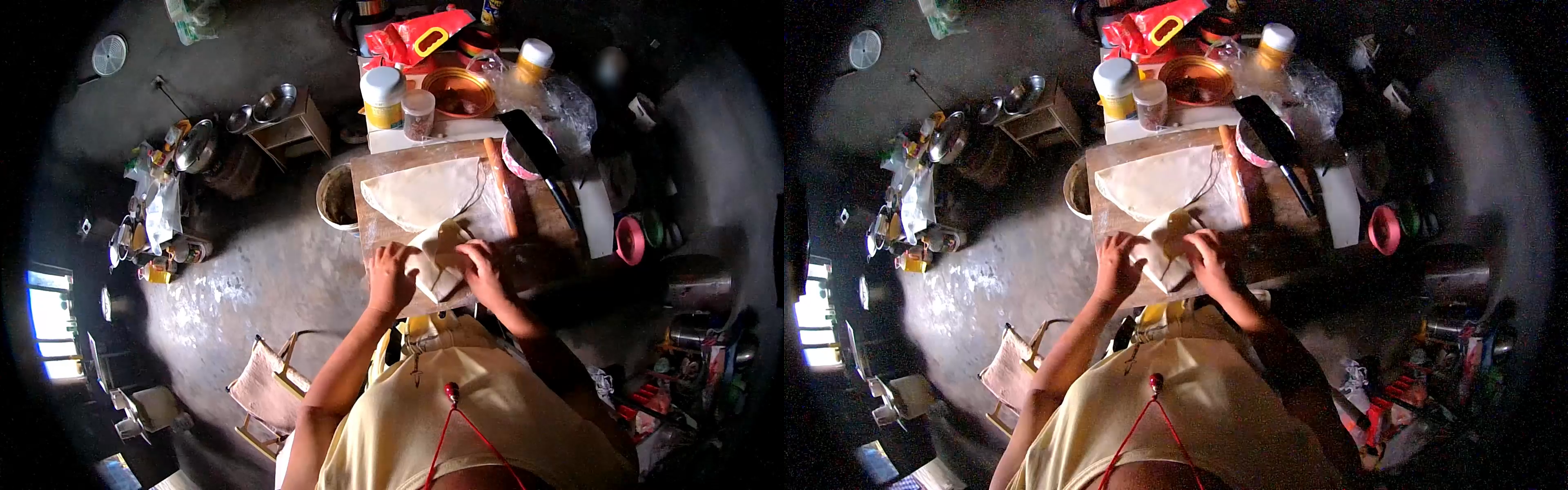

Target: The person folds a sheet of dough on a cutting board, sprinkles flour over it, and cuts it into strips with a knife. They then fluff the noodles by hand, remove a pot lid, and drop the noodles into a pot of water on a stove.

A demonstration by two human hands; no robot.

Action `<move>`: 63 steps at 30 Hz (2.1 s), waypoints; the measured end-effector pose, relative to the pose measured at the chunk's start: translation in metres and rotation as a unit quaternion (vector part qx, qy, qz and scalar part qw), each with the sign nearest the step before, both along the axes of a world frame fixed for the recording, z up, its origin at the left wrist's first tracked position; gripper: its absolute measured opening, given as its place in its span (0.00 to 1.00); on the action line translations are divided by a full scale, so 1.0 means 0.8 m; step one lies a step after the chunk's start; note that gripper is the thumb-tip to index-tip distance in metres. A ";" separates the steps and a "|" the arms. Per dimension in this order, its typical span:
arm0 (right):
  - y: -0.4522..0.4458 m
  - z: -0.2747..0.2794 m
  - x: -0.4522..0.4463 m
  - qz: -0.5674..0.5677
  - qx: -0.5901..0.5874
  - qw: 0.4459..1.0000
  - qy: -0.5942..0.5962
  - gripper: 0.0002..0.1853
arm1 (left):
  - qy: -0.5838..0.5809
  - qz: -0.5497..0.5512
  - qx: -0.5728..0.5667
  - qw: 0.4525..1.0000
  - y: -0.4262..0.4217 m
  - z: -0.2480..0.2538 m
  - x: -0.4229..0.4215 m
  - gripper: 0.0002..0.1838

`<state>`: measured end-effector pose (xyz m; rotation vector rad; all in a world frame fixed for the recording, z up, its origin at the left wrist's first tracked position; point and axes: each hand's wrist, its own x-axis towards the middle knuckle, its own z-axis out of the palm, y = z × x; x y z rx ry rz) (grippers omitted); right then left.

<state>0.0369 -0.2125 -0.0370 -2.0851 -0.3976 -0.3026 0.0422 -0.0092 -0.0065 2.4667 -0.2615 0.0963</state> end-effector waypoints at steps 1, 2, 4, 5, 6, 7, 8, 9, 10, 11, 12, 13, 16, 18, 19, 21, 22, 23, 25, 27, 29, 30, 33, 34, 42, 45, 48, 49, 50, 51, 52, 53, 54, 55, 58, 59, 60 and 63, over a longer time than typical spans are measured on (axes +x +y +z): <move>0.000 -0.017 0.002 0.010 0.017 0.999 0.039 0.23 | -0.016 -0.022 0.017 0.999 -0.005 0.005 -0.002 0.18; -0.003 -0.024 0.003 0.008 0.019 0.999 0.039 0.23 | -0.013 -0.040 0.024 0.999 -0.009 0.005 -0.005 0.19; -0.004 -0.014 0.007 0.023 -0.134 0.989 -0.058 0.21 | 0.026 -0.062 0.040 0.997 -0.016 0.004 -0.014 0.23; -0.005 -0.008 0.003 0.024 -0.149 0.988 -0.037 0.20 | 0.011 -0.082 0.045 0.996 -0.018 0.006 -0.017 0.26; -0.005 0.001 0.002 0.024 -0.148 0.988 -0.036 0.20 | 0.000 -0.070 0.071 0.995 -0.021 0.002 -0.021 0.26; -0.004 0.006 -0.001 0.031 -0.133 0.990 -0.024 0.19 | -0.004 -0.073 0.077 0.994 -0.023 -0.001 -0.021 0.26; -0.003 0.010 -0.003 0.037 -0.118 0.992 -0.012 0.18 | -0.008 -0.077 0.083 0.994 -0.023 -0.003 -0.022 0.25; -0.002 0.015 -0.005 0.029 -0.104 0.994 -0.008 0.18 | -0.008 -0.077 0.083 0.993 -0.023 -0.004 -0.022 0.25; -0.002 0.013 -0.007 0.028 -0.105 0.994 -0.008 0.18 | -0.032 -0.083 0.092 0.992 -0.023 -0.007 -0.021 0.25; -0.002 0.009 -0.008 0.004 -0.114 0.993 -0.010 0.18 | -0.057 -0.088 0.101 0.989 -0.022 -0.008 -0.019 0.24; -0.002 0.008 -0.008 -0.019 -0.122 0.992 -0.013 0.19 | -0.060 -0.088 0.102 0.989 -0.022 -0.004 -0.018 0.24; -0.003 0.008 -0.009 -0.019 -0.122 0.992 -0.016 0.19 | -0.068 -0.102 0.115 0.986 -0.023 0.001 -0.018 0.23; -0.001 0.008 -0.010 -0.012 -0.153 0.988 -0.009 0.19 | -0.082 -0.128 0.119 0.981 -0.020 0.001 -0.019 0.19; 0.002 0.002 -0.011 -0.012 -0.121 0.991 -0.051 0.21 | -0.067 -0.139 0.122 0.980 -0.017 0.003 -0.019 0.16; 0.004 0.004 -0.010 -0.009 -0.111 0.992 -0.066 0.22 | -0.072 -0.140 0.123 0.980 -0.017 0.003 -0.018 0.16; 0.006 -0.003 -0.010 -0.019 -0.116 0.991 -0.069 0.22 | -0.069 -0.127 0.121 0.982 -0.019 -0.001 -0.020 0.14; 0.009 -0.008 -0.008 -0.024 -0.120 0.990 -0.070 0.22 | -0.048 -0.126 0.141 0.981 -0.020 -0.004 -0.019 0.14; 0.013 -0.011 -0.008 -0.029 -0.128 0.987 -0.092 0.21 | -0.044 -0.115 0.159 0.980 -0.023 -0.005 -0.020 0.15; 0.018 -0.011 -0.005 -0.038 -0.143 0.985 -0.088 0.16 | -0.016 -0.099 0.176 0.979 -0.020 -0.006 -0.018 0.21; 0.039 0.012 0.002 -0.040 -0.129 0.986 -0.096 0.11 | -0.025 -0.089 0.189 0.978 -0.017 -0.002 -0.020 0.26; 0.047 -0.009 0.010 -0.048 -0.116 0.987 -0.101 0.10 | -0.037 -0.086 0.170 0.981 -0.012 0.002 -0.020 0.30; 0.052 -0.014 0.013 -0.045 -0.084 0.989 -0.113 0.10 | -0.047 -0.085 0.149 0.984 -0.010 -0.001 -0.021 0.32; 0.056 -0.011 0.014 -0.030 -0.113 0.993 -0.034 0.13 | -0.052 -0.047 0.142 0.987 -0.009 -0.005 -0.020 0.32; 0.055 -0.003 0.015 -0.012 -0.137 0.991 0.004 0.16 | -0.042 -0.035 0.139 0.989 -0.010 0.000 -0.017 0.30; 0.062 -0.060 0.021 0.046 0.131 0.970 0.202 0.27 | -0.016 0.026 0.051 0.998 0.025 -0.034 0.049 0.10; 0.064 -0.043 0.003 -0.034 0.058 0.991 0.113 0.22 | 0.061 0.052 -0.125 0.989 0.060 -0.116 0.110 0.09; 0.060 -0.031 0.011 -0.040 -0.015 0.999 -0.012 0.22 | 0.128 0.071 -0.083 0.986 0.071 -0.039 0.119 0.10; 0.057 -0.030 0.012 -0.040 -0.091 0.995 -0.030 0.21 | 0.098 0.056 -0.068 0.991 0.076 -0.053 0.125 0.12; 0.055 -0.030 0.014 -0.039 -0.165 0.984 -0.047 0.20 | 0.103 0.047 -0.084 0.990 0.079 -0.065 0.130 0.13; 0.061 -0.023 0.022 -0.048 -0.176 0.980 -0.081 0.19 | 0.122 0.046 -0.066 0.989 0.076 -0.059 0.129 0.14; 0.063 -0.016 0.023 -0.052 -0.178 0.979 -0.080 0.19 | 0.140 0.046 -0.048 0.988 0.074 -0.052 0.127 0.14; 0.064 -0.008 0.022 -0.038 -0.208 0.975 -0.070 0.19 | 0.141 0.042 -0.048 0.988 0.072 -0.046 0.124 0.14; 0.068 0.005 0.021 -0.025 -0.236 0.969 -0.060 0.18 | 0.138 0.034 -0.044 0.989 0.071 -0.039 0.120 0.15; 0.070 0.011 0.021 0.011 -0.259 0.965 -0.044 0.17 | 0.134 0.027 -0.039 0.990 0.070 -0.036 0.117 0.15; 0.064 0.000 0.016 0.026 -0.349 0.934 -0.071 0.21 | 0.122 0.018 -0.025 0.992 0.072 -0.048 0.119 0.16; 0.059 -0.007 0.016 0.047 -0.341 0.936 -0.076 0.21 | 0.122 0.015 -0.027 0.992 0.073 -0.051 0.120 0.16; 0.057 -0.002 0.015 0.044 -0.344 0.935 -0.074 0.21 | 0.115 0.004 -0.026 0.993 0.074 -0.052 0.120 0.16; 0.049 0.011 0.017 0.072 -0.348 0.931 -0.082 0.21 | 0.095 -0.008 -0.012 0.995 0.068 -0.059 0.117 0.14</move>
